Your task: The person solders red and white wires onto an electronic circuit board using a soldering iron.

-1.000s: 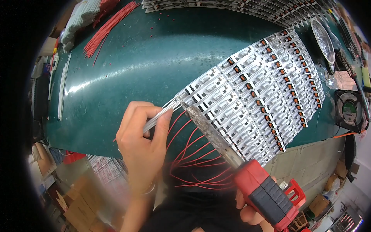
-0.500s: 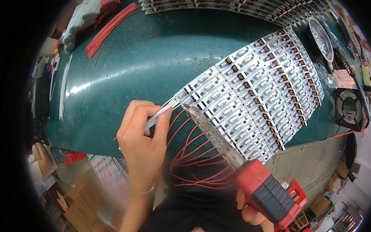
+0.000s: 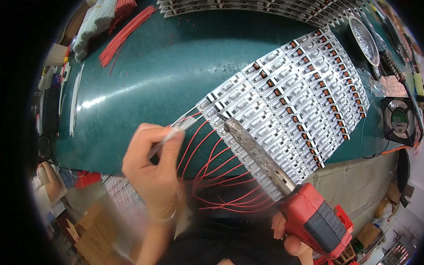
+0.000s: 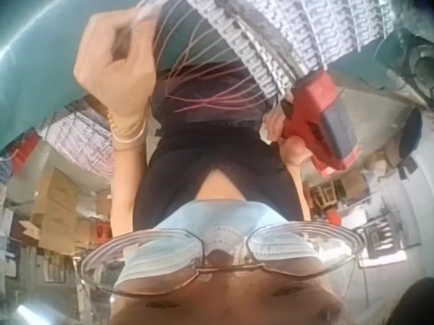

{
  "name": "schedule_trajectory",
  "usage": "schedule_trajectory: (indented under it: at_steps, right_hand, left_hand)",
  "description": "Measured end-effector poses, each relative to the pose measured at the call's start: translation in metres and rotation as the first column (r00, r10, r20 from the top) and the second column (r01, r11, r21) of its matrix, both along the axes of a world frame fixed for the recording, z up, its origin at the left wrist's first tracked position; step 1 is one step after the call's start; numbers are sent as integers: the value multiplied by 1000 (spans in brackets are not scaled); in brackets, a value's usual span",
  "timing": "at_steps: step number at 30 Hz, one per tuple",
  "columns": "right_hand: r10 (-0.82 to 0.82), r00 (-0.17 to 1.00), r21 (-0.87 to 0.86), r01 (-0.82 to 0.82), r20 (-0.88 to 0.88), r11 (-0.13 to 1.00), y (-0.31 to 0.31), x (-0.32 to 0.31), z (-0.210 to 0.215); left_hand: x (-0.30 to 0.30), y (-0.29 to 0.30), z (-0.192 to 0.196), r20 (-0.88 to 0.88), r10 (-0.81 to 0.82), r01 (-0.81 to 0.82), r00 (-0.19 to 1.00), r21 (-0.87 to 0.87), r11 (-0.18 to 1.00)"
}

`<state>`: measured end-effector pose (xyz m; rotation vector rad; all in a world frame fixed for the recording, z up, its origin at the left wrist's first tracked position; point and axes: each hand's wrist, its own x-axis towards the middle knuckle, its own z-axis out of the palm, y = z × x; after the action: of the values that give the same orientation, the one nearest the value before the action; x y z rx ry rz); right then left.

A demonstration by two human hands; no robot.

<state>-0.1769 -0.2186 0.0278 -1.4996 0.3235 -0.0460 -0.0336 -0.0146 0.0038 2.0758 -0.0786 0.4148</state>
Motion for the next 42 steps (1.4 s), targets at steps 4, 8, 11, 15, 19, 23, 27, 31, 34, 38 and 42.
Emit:
schedule_trajectory:
  at_steps: [4,8,11,15,19,23,27,31,34,38,42]
  right_hand:
    - [124,992,-15,-124,-4,992,-18,-9,-6]
    - [226,974,-18,-226,5,974,-18,-6,-10]
    - [173,984,110,-167,-46,980,-17,0,-7]
    - [76,995,100,-69,-68,993,-14,-5,-5]
    - [143,990,102,-140,-22,985,-24,-14,-9]
    - [132,991,127,-133,13,983,-15,-6,-4]
    - [227,972,133,-234,64,963,-23,-9,-12]
    - [163,987,175,-157,-17,972,-20,-9,-2]
    - [166,986,62,-165,-18,984,-16,-9,-6]
    - [152,983,-9,-154,-103,988,-19,-11,3]
    - [214,977,53,-213,-4,976,-20,-10,-11]
  left_hand:
    - [0,-3,-1,-36,-109,114,993,198,974]
    - [-2,0,-6,-45,-110,117,993,236,965]
    - [-2,-2,-7,-54,-117,126,992,222,967]
    - [0,-2,-6,-51,-123,132,991,234,963]
    - [1,-1,-4,-50,-121,130,991,244,961]
    - [0,-3,-7,-42,-127,133,991,253,958]
    - [0,-2,-8,-35,-123,128,992,260,957]
    - [4,-5,-4,-18,-131,131,991,242,961]
    - [-1,-2,-9,-18,-117,117,993,269,956]
    - [2,-4,-7,-3,-125,122,992,256,959]
    - [0,-3,-10,-3,-115,112,993,262,959]
